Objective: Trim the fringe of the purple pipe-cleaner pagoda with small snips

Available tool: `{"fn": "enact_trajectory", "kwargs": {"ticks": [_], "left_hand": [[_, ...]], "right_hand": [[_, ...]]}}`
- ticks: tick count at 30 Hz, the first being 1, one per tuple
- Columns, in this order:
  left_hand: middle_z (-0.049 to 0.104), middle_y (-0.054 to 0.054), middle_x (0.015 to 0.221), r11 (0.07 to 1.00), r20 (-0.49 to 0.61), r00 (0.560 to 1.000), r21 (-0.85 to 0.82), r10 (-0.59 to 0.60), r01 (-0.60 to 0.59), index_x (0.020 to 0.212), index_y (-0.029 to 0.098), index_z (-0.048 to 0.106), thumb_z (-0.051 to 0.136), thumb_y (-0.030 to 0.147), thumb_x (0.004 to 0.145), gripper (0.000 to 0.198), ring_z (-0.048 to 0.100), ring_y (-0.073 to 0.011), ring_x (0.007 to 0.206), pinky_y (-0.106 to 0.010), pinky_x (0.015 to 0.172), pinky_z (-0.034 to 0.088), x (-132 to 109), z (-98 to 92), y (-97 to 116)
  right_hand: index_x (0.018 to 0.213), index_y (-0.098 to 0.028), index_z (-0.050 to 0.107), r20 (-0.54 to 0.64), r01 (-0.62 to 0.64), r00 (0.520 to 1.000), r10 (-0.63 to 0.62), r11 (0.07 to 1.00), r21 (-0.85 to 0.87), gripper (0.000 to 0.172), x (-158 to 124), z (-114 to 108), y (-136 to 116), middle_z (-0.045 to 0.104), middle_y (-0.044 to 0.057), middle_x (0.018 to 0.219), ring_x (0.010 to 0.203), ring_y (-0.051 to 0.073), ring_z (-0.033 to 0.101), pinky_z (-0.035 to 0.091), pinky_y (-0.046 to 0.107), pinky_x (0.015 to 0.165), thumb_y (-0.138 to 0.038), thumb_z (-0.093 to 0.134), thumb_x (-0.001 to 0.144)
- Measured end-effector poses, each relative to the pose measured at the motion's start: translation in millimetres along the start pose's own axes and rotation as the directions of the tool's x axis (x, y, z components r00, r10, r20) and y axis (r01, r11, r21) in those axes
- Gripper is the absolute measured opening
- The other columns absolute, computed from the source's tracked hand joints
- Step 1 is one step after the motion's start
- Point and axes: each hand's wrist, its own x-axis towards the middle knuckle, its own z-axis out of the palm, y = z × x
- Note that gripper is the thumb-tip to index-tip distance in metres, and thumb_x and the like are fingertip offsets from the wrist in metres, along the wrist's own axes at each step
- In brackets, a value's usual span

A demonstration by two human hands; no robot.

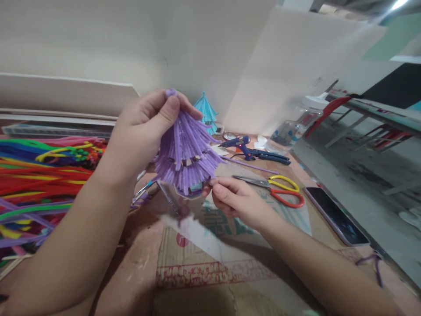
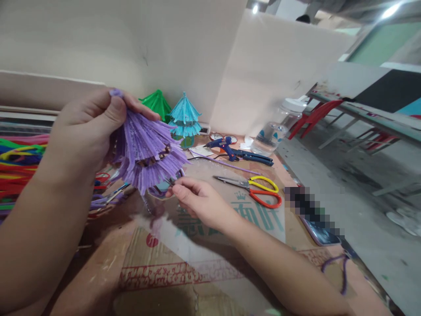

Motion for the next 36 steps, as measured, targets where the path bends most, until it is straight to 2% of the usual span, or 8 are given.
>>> {"fn": "enact_trajectory", "kwargs": {"ticks": [3,14,18,23,28,32,36], "left_hand": [[0.075,-0.004,0.089,0.999,0.039,0.999,0.002,-0.038,0.038,0.088,0.018,0.071,0.061,0.043,0.093,0.027,0.071,-0.0179,0.084,-0.03,0.077,0.057,0.3,-1.6,1.1],[0.073,-0.006,0.087,0.999,0.026,0.999,-0.013,-0.029,0.029,0.087,0.016,0.071,0.063,0.045,0.091,0.031,0.07,-0.0193,0.084,-0.03,0.075,0.057,1.0,-2.2,4.8],[0.071,-0.004,0.082,0.999,0.02,0.999,-0.014,-0.043,0.043,0.086,0.017,0.073,0.064,0.046,0.09,0.03,0.069,-0.0172,0.078,-0.027,0.07,0.055,0.7,-0.8,2.8],[0.07,-0.003,0.076,0.997,-0.006,0.997,-0.014,-0.076,0.076,0.084,0.017,0.073,0.059,0.033,0.095,0.025,0.064,-0.0124,0.065,-0.022,0.058,0.049,0.0,2.7,3.3],[0.071,-0.004,0.078,0.996,-0.024,0.996,-0.027,-0.09,0.09,0.083,0.017,0.073,0.054,0.026,0.097,0.025,0.066,-0.013,0.067,-0.023,0.059,0.049,0.2,4.8,4.9],[0.073,-0.004,0.082,0.99,-0.051,0.991,-0.074,-0.121,0.117,0.082,0.019,0.071,0.062,0.034,0.093,0.022,0.068,-0.015,0.073,-0.024,0.063,0.051,-0.2,3.5,4.9],[0.072,-0.003,0.078,0.984,-0.062,0.986,-0.094,-0.156,0.15,0.08,0.019,0.069,0.067,0.045,0.088,0.027,0.067,-0.0153,0.071,-0.023,0.059,0.05,-1.0,2.6,4.8]], "right_hand": [[0.085,-0.016,0.062,0.0,-0.001,1.0,0.001,1.0,0.001,0.051,-0.5,-0.2,-0.1,0.033,-0.01,0.051,0.042,0.007,0.025,0.019,0.021,0.039,-0.067,0.064,0.079],[0.083,-0.017,0.061,-0.05,0.009,0.999,-0.006,0.997,0.073,0.046,-1.0,1.6,-2.2,0.034,-0.01,0.051,0.042,0.007,0.024,0.016,0.021,0.038,-0.062,0.066,0.079],[0.08,-0.017,0.06,-0.054,0.013,0.998,-0.007,0.995,0.101,0.046,-0.6,1.4,-1.5,0.034,-0.01,0.05,0.042,0.006,0.023,0.017,0.02,0.038,-0.062,0.067,0.079],[0.081,-0.017,0.061,-0.065,0.01,0.998,-0.002,0.992,0.122,0.045,-0.3,0.8,-0.8,0.033,-0.01,0.05,0.042,0.006,0.022,0.017,0.02,0.038,-0.062,0.068,0.079],[0.077,-0.017,0.06,-0.067,0.016,0.998,-0.007,0.991,0.132,0.045,0.0,0.9,-0.6,0.035,-0.009,0.051,0.042,0.006,0.023,0.018,0.019,0.038,-0.061,0.068,0.08],[0.08,-0.016,0.062,-0.064,0.018,0.998,-0.01,0.992,0.122,0.047,1.1,1.2,1.0,0.034,-0.01,0.049,0.041,0.006,0.022,0.019,0.019,0.038,-0.063,0.066,0.08],[0.082,-0.016,0.062,-0.069,0.015,0.998,-0.007,0.994,0.109,0.049,2.7,2.1,2.6,0.034,-0.01,0.05,0.041,0.006,0.023,0.018,0.019,0.037,-0.065,0.065,0.08]]}}
